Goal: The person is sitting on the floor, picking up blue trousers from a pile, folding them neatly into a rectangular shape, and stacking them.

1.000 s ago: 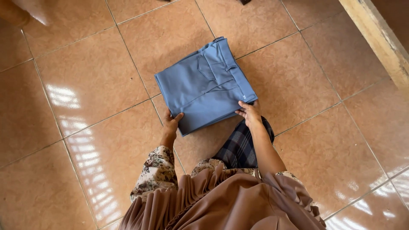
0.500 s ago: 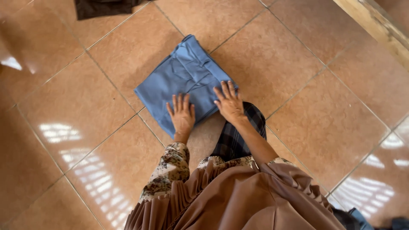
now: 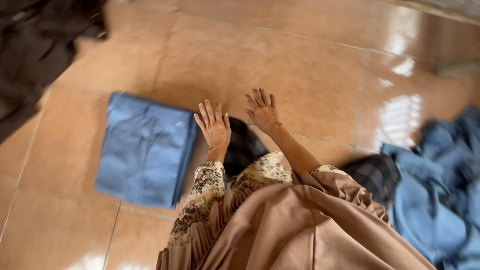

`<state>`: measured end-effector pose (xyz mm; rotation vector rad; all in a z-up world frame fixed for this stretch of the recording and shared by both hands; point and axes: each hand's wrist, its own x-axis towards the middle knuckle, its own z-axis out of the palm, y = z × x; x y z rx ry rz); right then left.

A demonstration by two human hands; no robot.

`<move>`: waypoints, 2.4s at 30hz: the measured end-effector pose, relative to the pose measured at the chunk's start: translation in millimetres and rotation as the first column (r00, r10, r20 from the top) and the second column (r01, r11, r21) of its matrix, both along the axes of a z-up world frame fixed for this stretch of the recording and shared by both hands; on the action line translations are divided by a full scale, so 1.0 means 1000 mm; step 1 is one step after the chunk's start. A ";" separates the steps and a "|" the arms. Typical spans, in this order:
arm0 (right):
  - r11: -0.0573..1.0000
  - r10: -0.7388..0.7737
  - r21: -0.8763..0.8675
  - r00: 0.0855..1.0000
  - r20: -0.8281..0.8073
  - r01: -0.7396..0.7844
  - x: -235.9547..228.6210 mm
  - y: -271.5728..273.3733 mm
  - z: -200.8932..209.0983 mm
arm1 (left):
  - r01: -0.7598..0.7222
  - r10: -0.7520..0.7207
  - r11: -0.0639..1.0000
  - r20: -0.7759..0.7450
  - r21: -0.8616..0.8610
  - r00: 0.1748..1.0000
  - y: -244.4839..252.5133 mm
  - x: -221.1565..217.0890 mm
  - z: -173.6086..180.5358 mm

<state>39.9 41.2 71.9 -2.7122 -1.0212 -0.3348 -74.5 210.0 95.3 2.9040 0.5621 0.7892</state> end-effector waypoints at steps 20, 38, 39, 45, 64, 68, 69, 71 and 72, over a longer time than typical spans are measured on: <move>0.289 -0.957 -0.114 0.290 -0.004 0.951 -0.125 -0.518 -0.027 | 0.956 -0.962 0.208 -0.220 -0.207 0.162 -0.512 0.095 -0.042; 0.170 -0.981 0.189 0.148 0.124 0.967 -0.160 -0.613 -0.061 | -0.042 -0.904 0.234 -0.234 -0.971 0.358 -0.726 0.093 -0.092; 0.170 -0.982 0.188 0.150 0.116 0.967 -0.161 -0.591 -0.061 | -0.045 -0.901 0.242 -0.242 -0.969 0.359 -0.719 0.104 -0.124; 0.396 -0.810 0.056 0.378 -0.449 0.916 -0.139 -0.515 -0.009 | -0.045 -0.666 0.502 -0.419 -0.864 0.617 -0.614 0.171 -0.214; 0.442 -0.645 0.216 0.475 -0.598 0.871 -0.061 -0.621 0.065 | 0.961 -0.973 -0.055 -0.232 0.271 0.010 -0.666 0.223 0.004; 0.384 -0.521 0.392 0.547 -0.656 0.836 -0.083 -0.645 0.122 | 0.948 -0.920 -0.273 -0.332 0.165 -0.207 -0.654 0.261 -0.044; 0.390 -0.515 0.395 0.553 -0.655 0.832 -0.078 -0.665 0.111 | 0.950 -0.922 -0.265 -0.334 0.167 -0.199 -0.638 0.267 -0.044; 0.362 -0.875 0.065 0.363 -0.321 0.930 -0.067 -0.702 0.087 | 0.978 -0.825 -0.099 -0.536 -0.181 -0.183 -0.601 0.278 -0.045; 0.368 -0.870 0.070 0.370 -0.325 0.927 -0.059 -0.720 0.068 | 0.980 -0.822 -0.090 -0.541 -0.179 -0.175 -0.591 0.279 -0.027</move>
